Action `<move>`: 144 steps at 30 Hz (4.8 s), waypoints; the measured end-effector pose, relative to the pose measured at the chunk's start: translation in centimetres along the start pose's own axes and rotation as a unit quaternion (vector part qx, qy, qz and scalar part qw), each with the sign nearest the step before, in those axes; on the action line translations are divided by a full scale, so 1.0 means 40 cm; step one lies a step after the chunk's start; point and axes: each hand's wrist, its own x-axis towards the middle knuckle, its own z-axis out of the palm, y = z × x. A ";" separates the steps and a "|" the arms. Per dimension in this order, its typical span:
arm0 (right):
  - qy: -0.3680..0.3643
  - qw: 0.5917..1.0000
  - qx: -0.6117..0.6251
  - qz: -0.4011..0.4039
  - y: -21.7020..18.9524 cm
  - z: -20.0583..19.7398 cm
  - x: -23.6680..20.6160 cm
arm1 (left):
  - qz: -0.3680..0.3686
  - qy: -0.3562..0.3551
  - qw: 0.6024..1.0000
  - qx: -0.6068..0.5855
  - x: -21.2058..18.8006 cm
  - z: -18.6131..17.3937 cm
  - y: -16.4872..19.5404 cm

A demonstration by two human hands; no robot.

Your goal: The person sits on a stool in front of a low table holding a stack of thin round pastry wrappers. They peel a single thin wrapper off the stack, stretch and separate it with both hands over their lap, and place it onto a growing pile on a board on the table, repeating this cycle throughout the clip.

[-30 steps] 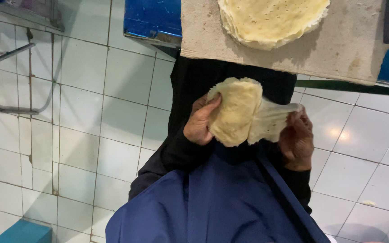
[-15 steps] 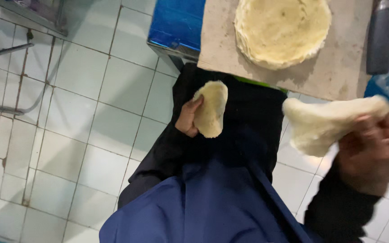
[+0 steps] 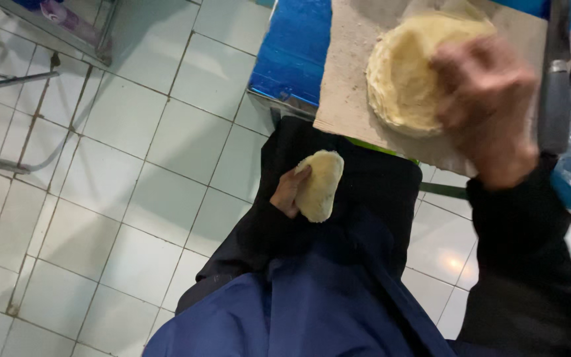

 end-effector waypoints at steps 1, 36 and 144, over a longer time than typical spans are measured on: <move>-0.004 1.000 0.021 -0.015 -0.027 0.013 -0.007 | 0.003 -0.003 1.000 0.000 0.001 -0.004 -0.002; -0.049 0.991 -0.125 -0.012 -0.117 -0.054 -0.110 | 0.006 -0.105 0.990 -0.093 -0.017 0.020 0.004; 0.102 0.498 0.635 0.581 -0.329 0.078 -0.531 | 0.065 -0.115 0.956 0.263 -0.089 0.252 -0.109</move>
